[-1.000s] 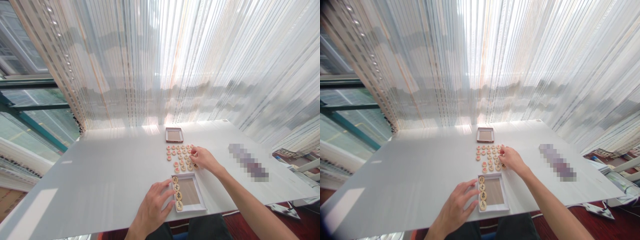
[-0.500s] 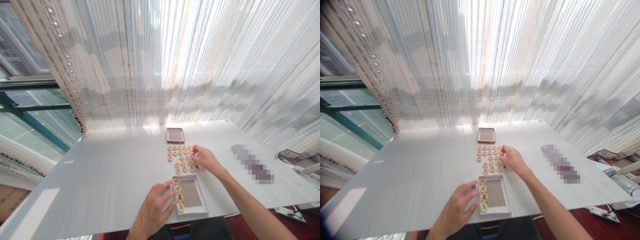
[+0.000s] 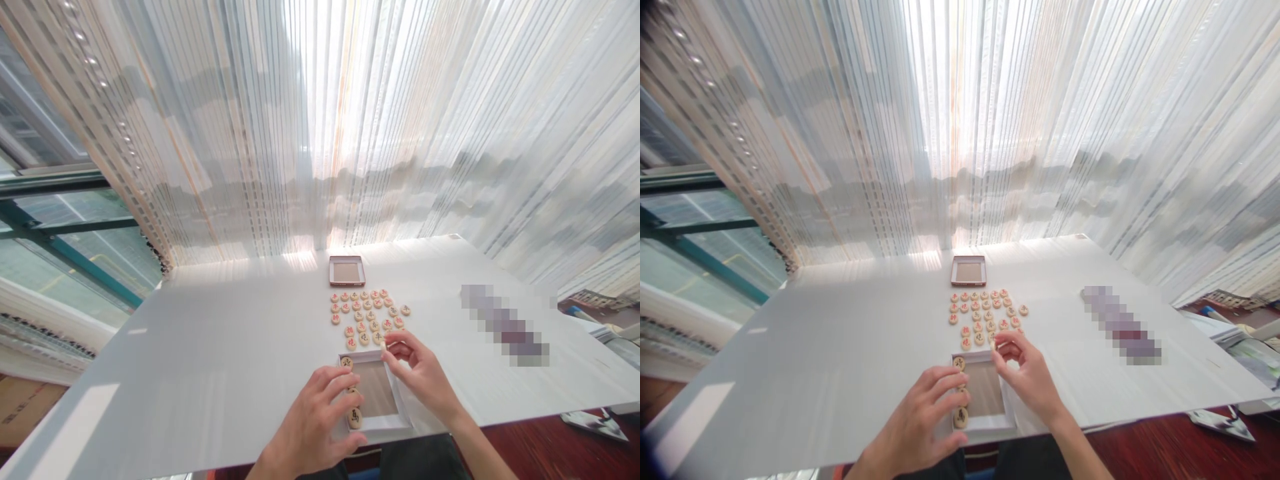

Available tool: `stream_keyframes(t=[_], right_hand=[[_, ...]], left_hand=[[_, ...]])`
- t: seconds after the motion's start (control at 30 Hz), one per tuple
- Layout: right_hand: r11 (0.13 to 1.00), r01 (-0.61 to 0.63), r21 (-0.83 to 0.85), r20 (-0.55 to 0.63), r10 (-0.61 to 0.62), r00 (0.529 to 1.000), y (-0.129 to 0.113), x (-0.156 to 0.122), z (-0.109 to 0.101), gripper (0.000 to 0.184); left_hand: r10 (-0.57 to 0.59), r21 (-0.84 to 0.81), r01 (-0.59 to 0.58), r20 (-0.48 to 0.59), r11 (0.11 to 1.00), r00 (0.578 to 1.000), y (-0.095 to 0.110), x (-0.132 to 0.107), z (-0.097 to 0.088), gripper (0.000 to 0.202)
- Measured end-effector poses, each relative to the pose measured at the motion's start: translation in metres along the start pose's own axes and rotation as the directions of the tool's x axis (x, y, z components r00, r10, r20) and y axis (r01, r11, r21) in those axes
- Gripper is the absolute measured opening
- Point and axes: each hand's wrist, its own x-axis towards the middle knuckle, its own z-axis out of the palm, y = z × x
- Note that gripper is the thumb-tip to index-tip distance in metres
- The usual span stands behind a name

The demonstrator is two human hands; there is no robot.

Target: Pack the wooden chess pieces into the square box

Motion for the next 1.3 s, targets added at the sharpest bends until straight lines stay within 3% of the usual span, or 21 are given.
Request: stream_keyframes(t=[0.13,0.33,0.63,0.8,0.97,1.3], right_hand=[[0.990,0.131,-0.047,-0.012,-0.131,0.991,0.002,-0.016,0.017,0.014],[0.948,0.280,-0.150,0.006,-0.282,0.959,-0.002,-0.017,0.019,0.016],[0.941,0.291,-0.172,0.024,-0.292,0.956,0.000,-0.017,0.020,0.017],[0.912,0.348,-0.219,-0.090,-0.374,0.923,0.001,-0.017,0.020,0.019],[0.910,0.322,-0.261,-0.136,-0.364,0.921,0.001,-0.018,0.021,0.020],[0.914,0.262,-0.309,-0.170,-0.324,0.931,0.001,-0.014,0.022,0.022]], left_hand=[[0.061,-0.010,-0.061,0.010,0.998,0.998,0.001,0.015,0.007,0.032],[0.002,-0.037,-0.002,-0.020,0.999,1.000,0.001,0.015,0.013,0.028],[0.000,-0.008,0.000,-0.044,1.000,0.999,0.002,0.014,0.013,0.028],[0.046,0.016,-0.045,-0.048,0.999,0.998,0.002,0.011,0.011,0.023],[0.077,0.011,-0.076,-0.063,0.997,0.995,0.001,0.010,0.010,0.012],[0.189,0.037,-0.186,-0.084,0.982,0.978,-0.019,0.010,0.020,0.033]])
